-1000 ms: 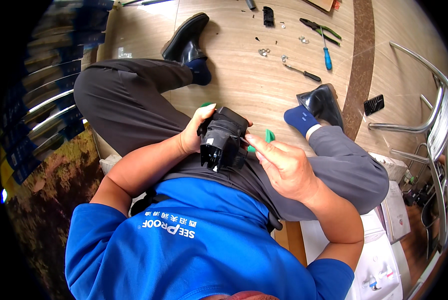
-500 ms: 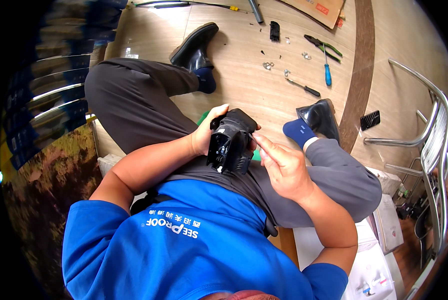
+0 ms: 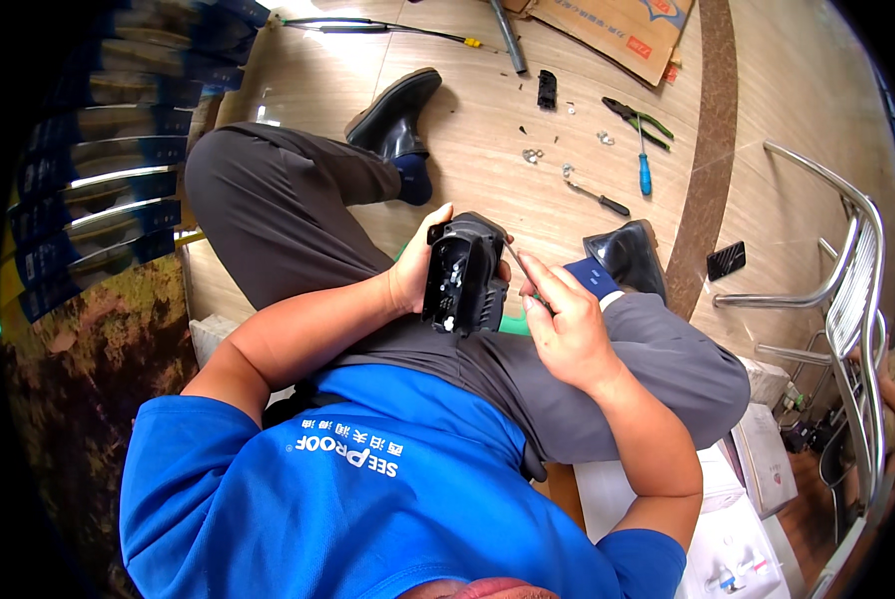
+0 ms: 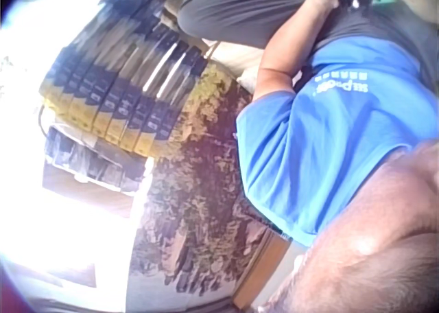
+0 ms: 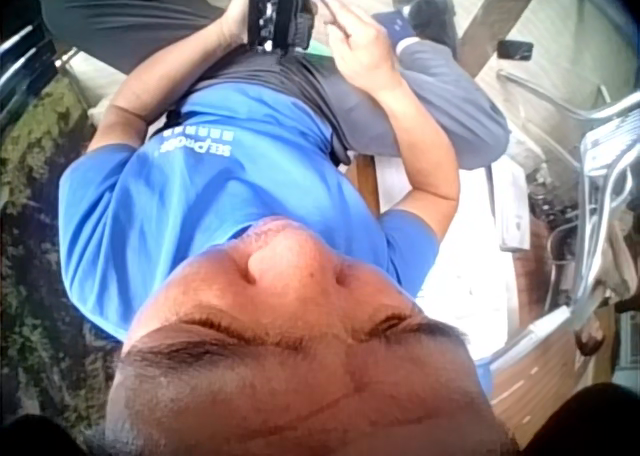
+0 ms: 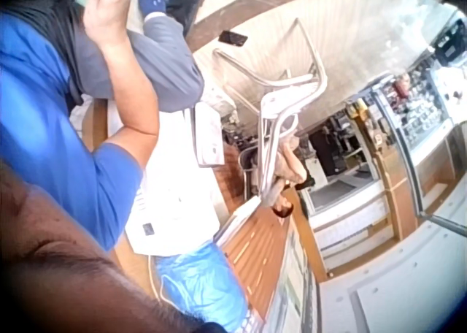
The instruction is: The person disassembles and reassembles a black plastic mechanical housing using a screwdriver, removing screws and separating the two halves of the casing.
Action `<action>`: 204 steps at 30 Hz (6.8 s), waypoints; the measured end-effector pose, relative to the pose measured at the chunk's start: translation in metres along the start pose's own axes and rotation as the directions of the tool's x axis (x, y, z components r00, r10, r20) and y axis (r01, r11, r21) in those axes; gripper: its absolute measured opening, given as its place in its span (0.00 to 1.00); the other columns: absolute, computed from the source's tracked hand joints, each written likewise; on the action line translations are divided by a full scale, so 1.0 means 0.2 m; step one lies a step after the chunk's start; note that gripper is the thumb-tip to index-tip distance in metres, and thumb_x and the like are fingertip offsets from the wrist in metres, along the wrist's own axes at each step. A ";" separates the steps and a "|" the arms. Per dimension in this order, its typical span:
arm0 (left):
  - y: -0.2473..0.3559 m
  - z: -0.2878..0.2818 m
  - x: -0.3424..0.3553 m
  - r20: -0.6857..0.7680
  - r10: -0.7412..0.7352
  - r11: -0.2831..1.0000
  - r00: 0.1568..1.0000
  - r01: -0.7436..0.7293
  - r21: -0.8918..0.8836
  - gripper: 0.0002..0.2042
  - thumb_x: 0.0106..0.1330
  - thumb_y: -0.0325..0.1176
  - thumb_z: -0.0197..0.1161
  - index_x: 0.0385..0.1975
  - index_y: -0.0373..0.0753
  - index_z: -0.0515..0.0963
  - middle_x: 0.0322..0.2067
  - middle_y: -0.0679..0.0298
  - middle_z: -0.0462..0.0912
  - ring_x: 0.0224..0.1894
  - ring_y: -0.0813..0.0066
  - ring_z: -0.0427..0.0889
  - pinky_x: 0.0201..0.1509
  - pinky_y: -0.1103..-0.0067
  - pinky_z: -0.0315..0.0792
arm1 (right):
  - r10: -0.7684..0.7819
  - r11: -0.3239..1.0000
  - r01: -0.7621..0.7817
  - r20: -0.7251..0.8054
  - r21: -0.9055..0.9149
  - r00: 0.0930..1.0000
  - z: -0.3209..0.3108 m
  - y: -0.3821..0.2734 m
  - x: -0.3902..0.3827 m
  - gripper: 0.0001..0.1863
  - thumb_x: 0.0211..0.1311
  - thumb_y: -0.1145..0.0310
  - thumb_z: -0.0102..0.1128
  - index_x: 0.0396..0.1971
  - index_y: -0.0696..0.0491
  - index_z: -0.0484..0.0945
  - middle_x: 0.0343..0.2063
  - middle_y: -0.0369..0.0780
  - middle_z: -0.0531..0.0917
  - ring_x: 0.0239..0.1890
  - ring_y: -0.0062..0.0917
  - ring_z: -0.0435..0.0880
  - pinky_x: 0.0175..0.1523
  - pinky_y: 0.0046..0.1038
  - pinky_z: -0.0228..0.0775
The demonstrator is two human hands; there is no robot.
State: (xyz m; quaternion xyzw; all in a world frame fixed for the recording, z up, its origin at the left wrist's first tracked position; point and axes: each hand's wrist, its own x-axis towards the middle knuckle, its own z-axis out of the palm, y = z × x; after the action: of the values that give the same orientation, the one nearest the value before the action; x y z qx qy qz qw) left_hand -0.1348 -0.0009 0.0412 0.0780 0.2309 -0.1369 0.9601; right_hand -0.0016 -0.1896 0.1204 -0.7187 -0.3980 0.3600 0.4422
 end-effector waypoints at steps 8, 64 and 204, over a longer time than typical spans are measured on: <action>-0.01 -0.01 0.06 -0.225 0.160 0.982 0.961 -0.179 -0.066 0.40 0.70 0.72 0.38 0.61 0.40 0.73 0.48 0.48 0.83 0.47 0.55 0.85 0.51 0.60 0.81 | 0.028 0.996 -0.036 -0.097 -0.076 0.995 -0.03 0.08 0.05 0.23 0.65 0.78 0.55 0.61 0.56 0.75 0.35 0.48 0.82 0.35 0.40 0.83 0.44 0.33 0.75; 0.30 0.31 0.44 -0.160 0.392 0.840 0.906 -0.424 -0.340 0.37 0.74 0.64 0.24 0.63 0.42 0.69 0.61 0.50 0.74 0.64 0.44 0.72 0.67 0.40 0.64 | -0.078 0.962 -0.013 -0.321 -0.272 0.944 -0.23 -0.05 0.40 0.19 0.58 0.77 0.68 0.51 0.60 0.79 0.31 0.41 0.80 0.31 0.24 0.80 0.38 0.26 0.73; 0.37 0.25 0.62 -0.314 0.718 0.654 0.621 -0.757 0.000 0.08 0.66 0.33 0.64 0.39 0.39 0.74 0.32 0.65 0.81 0.31 0.73 0.84 0.33 0.72 0.83 | 0.042 0.733 -0.209 -0.264 -0.648 0.964 -0.08 -0.10 0.40 0.26 0.67 0.76 0.55 0.65 0.50 0.73 0.29 0.49 0.79 0.33 0.47 0.82 0.39 0.43 0.74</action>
State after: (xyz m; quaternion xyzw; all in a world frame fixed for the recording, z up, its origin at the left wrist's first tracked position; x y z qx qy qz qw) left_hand 0.0138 0.0314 0.0336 0.1213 0.3233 0.2981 0.8899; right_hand 0.0407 -0.1174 0.1310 -0.8915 -0.3964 0.1360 0.1719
